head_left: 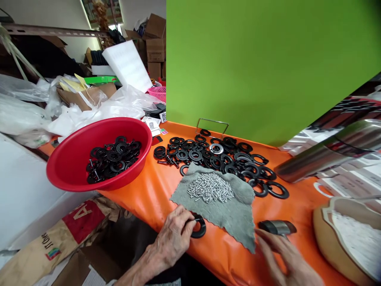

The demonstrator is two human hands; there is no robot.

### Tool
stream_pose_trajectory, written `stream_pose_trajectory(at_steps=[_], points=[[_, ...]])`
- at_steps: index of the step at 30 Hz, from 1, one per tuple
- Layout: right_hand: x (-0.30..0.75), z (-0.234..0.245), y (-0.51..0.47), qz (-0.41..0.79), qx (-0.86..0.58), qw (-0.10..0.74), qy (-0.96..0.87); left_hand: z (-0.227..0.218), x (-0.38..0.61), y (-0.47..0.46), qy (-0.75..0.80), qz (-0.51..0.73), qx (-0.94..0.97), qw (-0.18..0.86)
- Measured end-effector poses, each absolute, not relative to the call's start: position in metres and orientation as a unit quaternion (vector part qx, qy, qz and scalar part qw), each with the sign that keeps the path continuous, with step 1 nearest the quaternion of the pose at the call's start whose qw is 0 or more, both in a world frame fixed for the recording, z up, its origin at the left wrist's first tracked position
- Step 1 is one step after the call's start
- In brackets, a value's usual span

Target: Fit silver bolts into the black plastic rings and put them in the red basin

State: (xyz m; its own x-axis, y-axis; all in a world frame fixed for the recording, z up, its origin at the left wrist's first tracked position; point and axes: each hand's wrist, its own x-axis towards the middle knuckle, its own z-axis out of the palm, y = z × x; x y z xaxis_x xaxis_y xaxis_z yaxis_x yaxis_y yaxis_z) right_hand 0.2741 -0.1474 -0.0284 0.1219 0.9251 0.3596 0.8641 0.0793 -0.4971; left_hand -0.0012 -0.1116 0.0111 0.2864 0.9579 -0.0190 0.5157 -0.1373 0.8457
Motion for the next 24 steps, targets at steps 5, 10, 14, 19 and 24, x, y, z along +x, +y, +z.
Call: stream_pose_trajectory(at_steps=[5,10,14,19,24], points=[[0.189,-0.003,-0.132,0.307,-0.624,0.336,-0.635,0.018,-0.003,-0.109,0.533,0.304,0.656,0.440],[0.157,-0.011,-0.139,0.411,-0.596,0.358,-0.590,0.021,-0.002,-0.110,0.514,0.343,0.560,0.552],[0.150,-0.019,-0.144,0.459,-0.585,0.403,-0.534,0.020,0.000,-0.114,0.473,0.363,0.464,0.655],[0.152,-0.011,-0.145,0.457,-0.572,0.400,-0.552,0.023,0.000,-0.119,0.462,0.367,0.436,0.679],[0.159,0.011,-0.150,0.420,-0.582,0.394,-0.575,0.026,-0.006,-0.120,0.457,0.349,0.494,0.652]])
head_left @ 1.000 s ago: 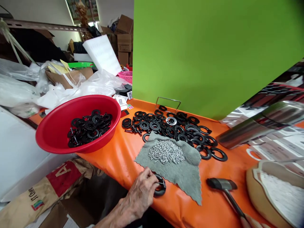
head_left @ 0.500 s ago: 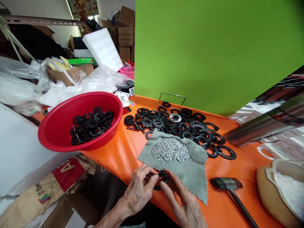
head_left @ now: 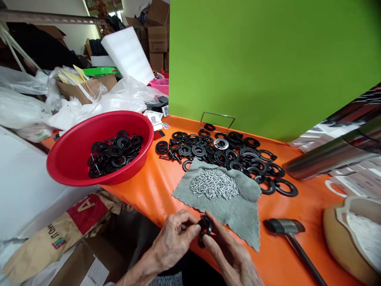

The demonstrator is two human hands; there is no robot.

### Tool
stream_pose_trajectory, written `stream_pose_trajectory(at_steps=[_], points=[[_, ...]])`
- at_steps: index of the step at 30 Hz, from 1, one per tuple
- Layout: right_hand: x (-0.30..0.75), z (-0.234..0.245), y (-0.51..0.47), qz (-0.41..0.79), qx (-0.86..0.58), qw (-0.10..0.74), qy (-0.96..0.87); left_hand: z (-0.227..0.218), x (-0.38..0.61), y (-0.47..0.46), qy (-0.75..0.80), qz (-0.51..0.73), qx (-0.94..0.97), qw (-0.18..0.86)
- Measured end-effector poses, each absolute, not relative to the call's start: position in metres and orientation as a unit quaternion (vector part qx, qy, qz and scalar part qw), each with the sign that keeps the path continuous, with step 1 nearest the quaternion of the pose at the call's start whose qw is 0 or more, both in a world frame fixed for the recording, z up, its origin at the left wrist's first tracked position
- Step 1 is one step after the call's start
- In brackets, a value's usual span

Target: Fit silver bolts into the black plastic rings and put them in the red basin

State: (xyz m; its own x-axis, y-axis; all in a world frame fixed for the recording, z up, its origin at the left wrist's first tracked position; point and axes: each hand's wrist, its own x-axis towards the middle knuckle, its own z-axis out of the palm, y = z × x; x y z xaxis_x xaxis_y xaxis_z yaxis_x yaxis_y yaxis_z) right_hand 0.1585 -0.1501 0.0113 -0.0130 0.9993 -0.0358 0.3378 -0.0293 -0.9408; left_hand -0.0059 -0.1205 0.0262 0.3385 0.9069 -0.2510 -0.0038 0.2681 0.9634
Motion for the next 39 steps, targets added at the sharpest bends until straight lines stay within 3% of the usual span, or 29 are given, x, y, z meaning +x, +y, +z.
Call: stream_pose_trajectory(at_steps=[6,10,12,17,19,26,39], points=[[0.154,-0.001,-0.159,0.456,-0.583,0.378,-0.556,0.018,-0.004,-0.128,0.495,0.344,0.562,0.567],[0.152,-0.018,-0.167,0.437,-0.588,0.366,-0.574,0.013,-0.001,-0.133,0.497,0.352,0.550,0.572],[0.156,-0.019,-0.163,0.386,-0.585,0.339,-0.628,0.014,-0.003,-0.134,0.500,0.344,0.532,0.591],[0.169,-0.020,-0.115,0.118,-0.563,0.349,-0.740,0.021,-0.019,-0.125,0.545,0.304,0.508,0.594],[0.167,-0.025,-0.092,0.076,-0.548,0.342,-0.760,0.023,-0.025,-0.120,0.545,0.293,0.507,0.600],[0.159,-0.036,-0.061,0.051,-0.526,0.292,-0.797,0.034,-0.034,-0.105,0.512,0.312,0.508,0.618],[0.167,-0.034,-0.058,0.046,-0.486,0.295,-0.821,0.036,-0.037,-0.101,0.457,0.333,0.502,0.654]])
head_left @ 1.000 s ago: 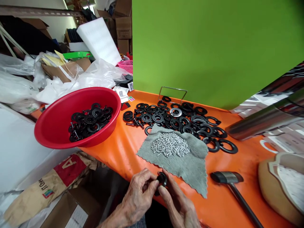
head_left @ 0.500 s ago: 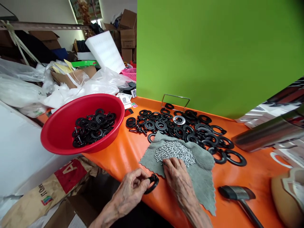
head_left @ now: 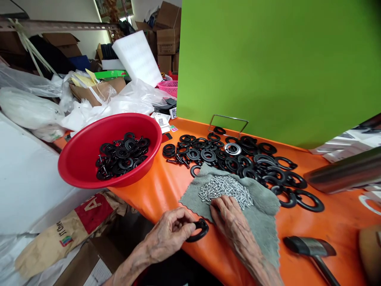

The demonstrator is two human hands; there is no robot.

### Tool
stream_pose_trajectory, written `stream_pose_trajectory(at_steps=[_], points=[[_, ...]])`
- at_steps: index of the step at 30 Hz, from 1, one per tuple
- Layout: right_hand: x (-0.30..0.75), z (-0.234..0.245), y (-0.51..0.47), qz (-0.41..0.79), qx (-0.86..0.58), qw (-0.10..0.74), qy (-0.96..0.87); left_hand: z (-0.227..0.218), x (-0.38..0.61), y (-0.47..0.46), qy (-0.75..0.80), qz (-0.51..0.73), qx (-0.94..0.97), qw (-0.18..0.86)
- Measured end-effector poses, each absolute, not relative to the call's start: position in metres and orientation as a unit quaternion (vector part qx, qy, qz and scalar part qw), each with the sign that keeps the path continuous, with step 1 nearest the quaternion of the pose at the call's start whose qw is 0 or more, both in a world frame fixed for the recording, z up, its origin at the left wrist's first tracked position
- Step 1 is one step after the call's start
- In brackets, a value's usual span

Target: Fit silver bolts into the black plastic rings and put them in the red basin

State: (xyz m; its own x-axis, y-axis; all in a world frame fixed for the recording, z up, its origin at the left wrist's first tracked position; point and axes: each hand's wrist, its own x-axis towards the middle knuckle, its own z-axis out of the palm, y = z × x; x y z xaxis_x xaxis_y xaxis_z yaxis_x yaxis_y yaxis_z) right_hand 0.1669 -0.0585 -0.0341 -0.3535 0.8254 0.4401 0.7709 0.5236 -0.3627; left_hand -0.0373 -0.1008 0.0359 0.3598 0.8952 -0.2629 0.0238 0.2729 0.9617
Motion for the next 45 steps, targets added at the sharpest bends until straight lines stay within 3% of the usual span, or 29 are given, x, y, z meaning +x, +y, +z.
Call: stream_pose_trajectory(at_steps=[5,13,17,24,32,35,40,45], points=[[0.168,-0.019,-0.076,0.064,-0.503,0.318,-0.801,0.030,-0.034,-0.102,0.493,0.326,0.501,0.631],[0.138,-0.016,-0.137,0.480,-0.530,0.401,-0.573,0.025,-0.011,-0.113,0.525,0.377,0.473,0.599],[0.137,-0.016,-0.139,0.536,-0.509,0.451,-0.500,0.024,-0.012,-0.116,0.518,0.373,0.492,0.592],[0.153,0.004,-0.132,0.517,-0.507,0.383,-0.574,0.022,-0.023,-0.118,0.498,0.339,0.537,0.591],[0.143,-0.023,-0.149,0.453,-0.534,0.376,-0.607,0.021,-0.022,-0.122,0.511,0.343,0.565,0.550],[0.149,-0.023,-0.144,0.380,-0.534,0.349,-0.670,0.022,-0.024,-0.122,0.510,0.336,0.538,0.581],[0.159,-0.026,-0.103,0.125,-0.564,0.352,-0.736,0.025,-0.031,-0.113,0.524,0.298,0.515,0.610],[0.152,-0.041,-0.075,0.086,-0.589,0.319,-0.738,0.029,-0.036,-0.103,0.511,0.300,0.523,0.613]])
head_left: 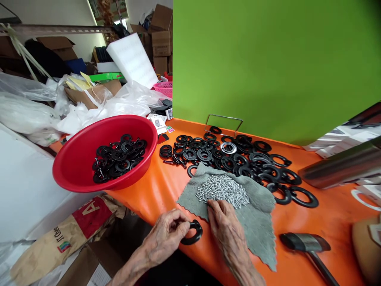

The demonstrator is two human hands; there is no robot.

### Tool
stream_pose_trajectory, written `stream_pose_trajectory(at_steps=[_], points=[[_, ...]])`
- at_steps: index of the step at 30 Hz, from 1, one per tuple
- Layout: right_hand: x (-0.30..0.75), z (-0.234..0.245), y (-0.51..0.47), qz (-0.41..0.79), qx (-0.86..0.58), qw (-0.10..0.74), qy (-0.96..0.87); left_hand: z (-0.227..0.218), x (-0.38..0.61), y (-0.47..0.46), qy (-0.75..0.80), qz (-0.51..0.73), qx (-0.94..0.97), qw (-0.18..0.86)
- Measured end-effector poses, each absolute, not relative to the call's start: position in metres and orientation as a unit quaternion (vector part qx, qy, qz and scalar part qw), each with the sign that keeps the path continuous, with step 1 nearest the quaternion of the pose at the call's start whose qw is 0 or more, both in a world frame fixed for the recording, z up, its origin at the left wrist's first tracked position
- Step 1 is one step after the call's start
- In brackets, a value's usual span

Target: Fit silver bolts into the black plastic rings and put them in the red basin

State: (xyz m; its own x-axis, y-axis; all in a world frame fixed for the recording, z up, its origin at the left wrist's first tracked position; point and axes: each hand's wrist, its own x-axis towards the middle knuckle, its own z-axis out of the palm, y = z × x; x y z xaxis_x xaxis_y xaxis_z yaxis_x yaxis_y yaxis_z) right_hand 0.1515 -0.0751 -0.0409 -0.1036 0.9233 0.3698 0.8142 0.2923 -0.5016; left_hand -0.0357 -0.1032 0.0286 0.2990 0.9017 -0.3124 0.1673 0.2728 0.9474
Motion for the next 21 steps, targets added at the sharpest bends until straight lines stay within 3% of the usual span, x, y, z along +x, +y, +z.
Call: stream_pose_trajectory(at_steps=[10,17,21], points=[[0.160,-0.024,-0.077,0.146,-0.583,0.311,-0.736,0.028,-0.034,-0.096,0.482,0.311,0.522,0.631],[0.163,0.019,-0.115,0.417,-0.571,0.295,-0.643,0.031,-0.031,-0.097,0.512,0.283,0.579,0.569],[0.156,0.026,-0.119,0.445,-0.580,0.305,-0.610,0.035,-0.027,-0.100,0.529,0.261,0.630,0.505]])
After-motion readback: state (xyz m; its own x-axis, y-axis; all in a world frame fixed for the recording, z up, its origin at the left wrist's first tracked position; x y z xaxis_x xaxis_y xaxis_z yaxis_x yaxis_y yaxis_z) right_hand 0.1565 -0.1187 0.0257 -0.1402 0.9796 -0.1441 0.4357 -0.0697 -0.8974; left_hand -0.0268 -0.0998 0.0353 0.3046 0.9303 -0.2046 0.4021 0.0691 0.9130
